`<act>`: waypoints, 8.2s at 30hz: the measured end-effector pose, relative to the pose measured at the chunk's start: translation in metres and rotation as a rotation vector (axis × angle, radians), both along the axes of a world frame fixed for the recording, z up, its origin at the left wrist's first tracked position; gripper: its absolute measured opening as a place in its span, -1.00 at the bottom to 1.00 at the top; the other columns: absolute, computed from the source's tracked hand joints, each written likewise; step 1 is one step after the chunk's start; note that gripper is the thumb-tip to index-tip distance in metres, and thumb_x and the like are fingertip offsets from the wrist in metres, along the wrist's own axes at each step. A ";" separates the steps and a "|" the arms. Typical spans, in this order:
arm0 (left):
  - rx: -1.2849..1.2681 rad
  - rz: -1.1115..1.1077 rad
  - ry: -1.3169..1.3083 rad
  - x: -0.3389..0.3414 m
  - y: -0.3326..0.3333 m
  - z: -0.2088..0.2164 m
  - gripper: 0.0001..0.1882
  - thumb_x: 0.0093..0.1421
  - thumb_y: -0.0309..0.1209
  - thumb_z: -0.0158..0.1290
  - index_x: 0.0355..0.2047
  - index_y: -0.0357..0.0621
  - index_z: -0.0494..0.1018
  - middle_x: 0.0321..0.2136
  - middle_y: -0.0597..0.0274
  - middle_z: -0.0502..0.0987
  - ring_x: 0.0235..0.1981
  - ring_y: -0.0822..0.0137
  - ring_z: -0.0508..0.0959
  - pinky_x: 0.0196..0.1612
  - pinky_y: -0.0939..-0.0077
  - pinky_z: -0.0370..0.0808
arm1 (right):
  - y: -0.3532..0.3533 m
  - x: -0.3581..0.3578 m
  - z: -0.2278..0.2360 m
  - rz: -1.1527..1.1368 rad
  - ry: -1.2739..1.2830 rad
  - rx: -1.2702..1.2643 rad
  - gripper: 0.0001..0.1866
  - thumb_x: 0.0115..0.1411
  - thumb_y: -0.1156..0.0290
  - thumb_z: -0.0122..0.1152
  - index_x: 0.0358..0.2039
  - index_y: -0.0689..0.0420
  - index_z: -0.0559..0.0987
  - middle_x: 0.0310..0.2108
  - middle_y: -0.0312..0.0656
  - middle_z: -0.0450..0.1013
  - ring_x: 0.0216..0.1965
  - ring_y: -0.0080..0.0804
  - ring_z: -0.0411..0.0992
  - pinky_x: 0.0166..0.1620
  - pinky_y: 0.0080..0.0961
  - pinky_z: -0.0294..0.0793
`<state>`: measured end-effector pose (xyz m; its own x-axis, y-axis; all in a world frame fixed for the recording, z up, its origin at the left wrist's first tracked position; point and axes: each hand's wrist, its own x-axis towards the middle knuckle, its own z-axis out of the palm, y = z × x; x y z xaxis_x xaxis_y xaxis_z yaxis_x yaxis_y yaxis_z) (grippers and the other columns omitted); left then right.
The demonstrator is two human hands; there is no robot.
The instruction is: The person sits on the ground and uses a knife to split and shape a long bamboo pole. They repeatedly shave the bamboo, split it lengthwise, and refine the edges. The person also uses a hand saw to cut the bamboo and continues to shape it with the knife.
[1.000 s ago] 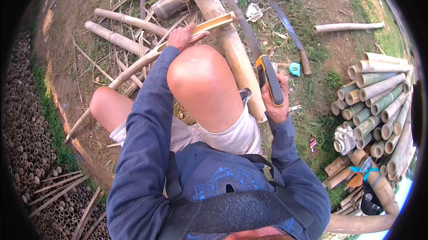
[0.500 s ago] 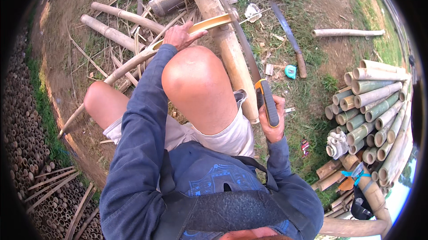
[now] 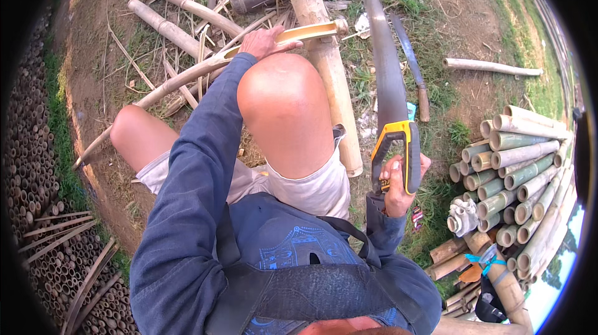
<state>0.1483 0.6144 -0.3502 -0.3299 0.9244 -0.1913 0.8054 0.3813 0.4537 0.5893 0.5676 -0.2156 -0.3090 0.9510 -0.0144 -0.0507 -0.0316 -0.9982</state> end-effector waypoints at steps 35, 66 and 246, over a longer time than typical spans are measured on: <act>1.710 1.696 -0.722 -0.283 -0.292 0.005 -0.53 0.22 -0.36 0.16 -0.11 -0.46 0.16 -0.50 -0.03 0.54 -0.53 0.04 0.60 -0.46 0.09 0.64 | 0.391 0.037 -0.241 0.555 -1.462 -0.130 -0.25 0.11 -0.02 0.39 0.22 0.07 0.37 0.02 0.14 0.54 0.05 -0.08 0.54 0.03 -0.24 0.49; 1.506 0.989 0.542 -0.163 -0.473 0.306 -0.19 0.23 -0.63 0.09 0.32 -0.24 -0.19 -0.12 -0.20 0.37 -0.50 0.20 0.54 -0.49 0.44 0.68 | -0.132 -0.376 -0.012 1.142 -0.237 -0.208 -0.65 0.54 0.15 -0.12 0.15 0.11 0.33 -0.29 -0.30 0.45 -0.56 -0.74 0.33 -0.51 -0.71 0.37; 1.541 1.241 0.869 -0.126 -0.501 0.285 -0.18 0.18 -0.57 0.16 0.33 -0.13 -0.07 -0.20 -0.03 0.35 -0.41 0.19 0.53 -0.46 0.35 0.60 | -0.236 -0.394 -0.186 1.281 -0.561 0.514 -0.64 0.37 0.34 0.02 0.15 0.06 0.36 -0.18 0.08 0.40 -0.39 0.17 0.55 -0.30 -0.04 0.62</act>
